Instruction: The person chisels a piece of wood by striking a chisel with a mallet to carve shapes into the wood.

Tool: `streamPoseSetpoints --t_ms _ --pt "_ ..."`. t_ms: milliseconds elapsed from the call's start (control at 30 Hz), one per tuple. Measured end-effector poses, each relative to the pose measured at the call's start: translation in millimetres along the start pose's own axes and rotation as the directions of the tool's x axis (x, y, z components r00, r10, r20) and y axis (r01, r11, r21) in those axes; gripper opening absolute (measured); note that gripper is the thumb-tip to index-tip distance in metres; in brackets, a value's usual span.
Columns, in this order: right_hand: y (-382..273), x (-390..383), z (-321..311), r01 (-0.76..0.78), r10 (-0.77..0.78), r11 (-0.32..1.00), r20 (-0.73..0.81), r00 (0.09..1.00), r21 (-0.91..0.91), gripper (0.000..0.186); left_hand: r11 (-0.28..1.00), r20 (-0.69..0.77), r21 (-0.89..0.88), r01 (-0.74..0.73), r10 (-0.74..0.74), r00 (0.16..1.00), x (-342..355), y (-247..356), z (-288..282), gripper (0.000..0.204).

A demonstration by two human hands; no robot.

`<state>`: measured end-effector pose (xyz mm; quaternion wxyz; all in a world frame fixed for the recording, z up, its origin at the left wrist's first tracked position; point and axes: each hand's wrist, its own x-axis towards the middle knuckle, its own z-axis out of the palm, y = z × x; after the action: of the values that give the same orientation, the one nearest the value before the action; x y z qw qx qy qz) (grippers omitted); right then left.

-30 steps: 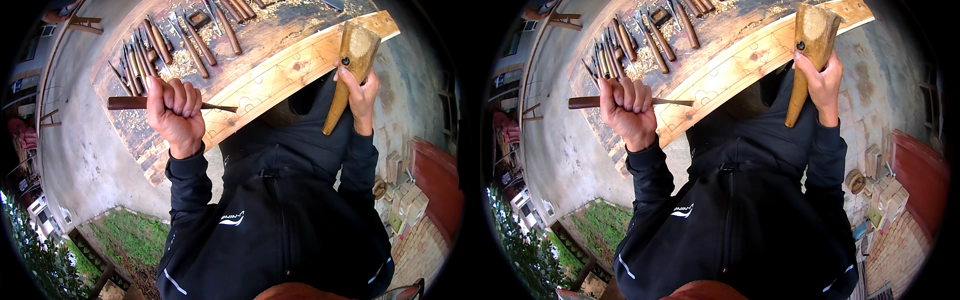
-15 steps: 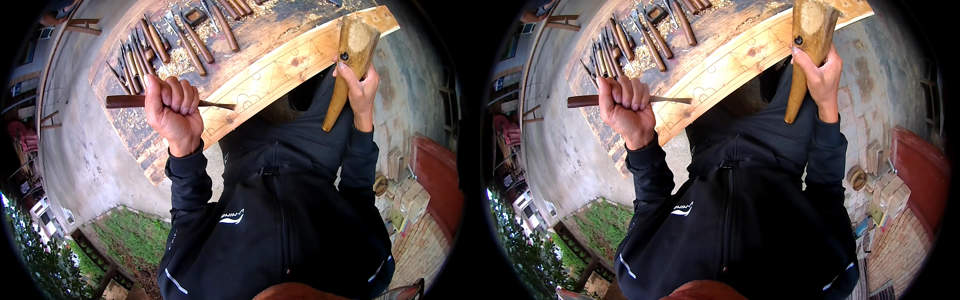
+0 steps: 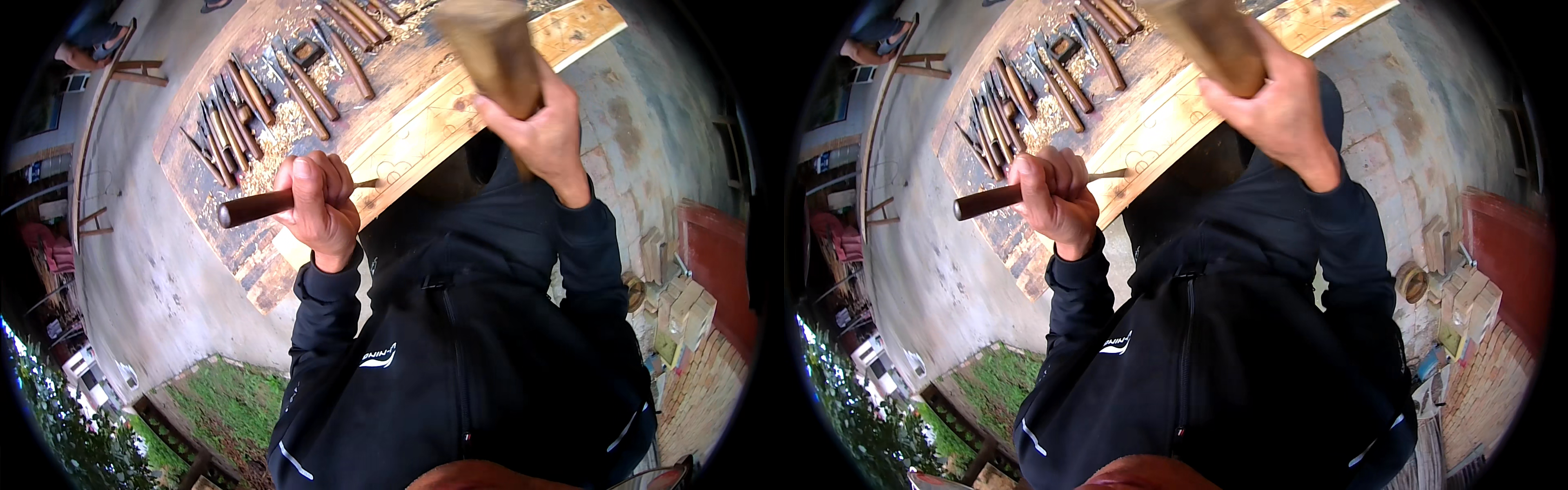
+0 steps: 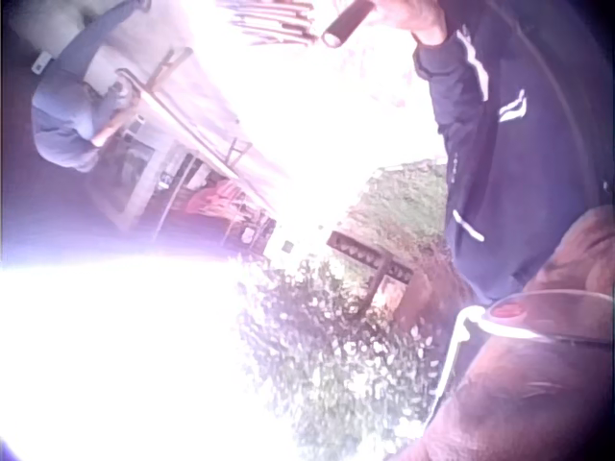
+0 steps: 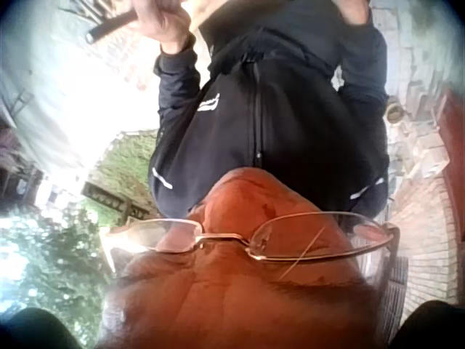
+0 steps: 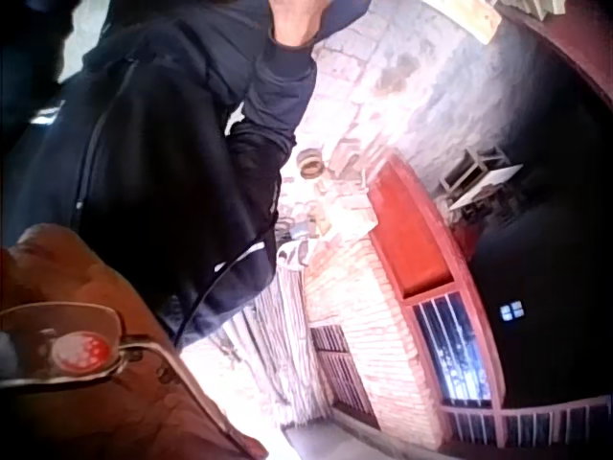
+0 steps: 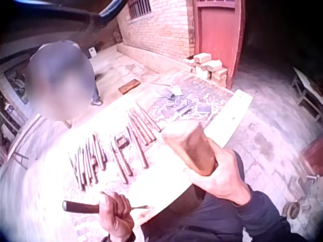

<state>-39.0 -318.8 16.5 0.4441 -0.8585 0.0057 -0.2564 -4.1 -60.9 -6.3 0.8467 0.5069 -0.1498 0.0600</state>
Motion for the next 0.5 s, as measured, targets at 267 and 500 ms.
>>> streamPoseSetpoints --t_ms 267,500 --pt "-114.0 67.5 5.7 0.606 -0.543 0.770 -0.293 0.787 0.199 0.054 0.993 -0.006 0.095 -0.065 0.066 0.998 -6.4 -6.6 16.0 0.042" --pt "-126.2 56.1 3.5 0.814 -0.855 0.514 -0.080 0.513 -0.269 0.038 0.989 -0.006 0.127 -0.074 0.076 0.997 -9.0 -8.5 24.5 0.031"
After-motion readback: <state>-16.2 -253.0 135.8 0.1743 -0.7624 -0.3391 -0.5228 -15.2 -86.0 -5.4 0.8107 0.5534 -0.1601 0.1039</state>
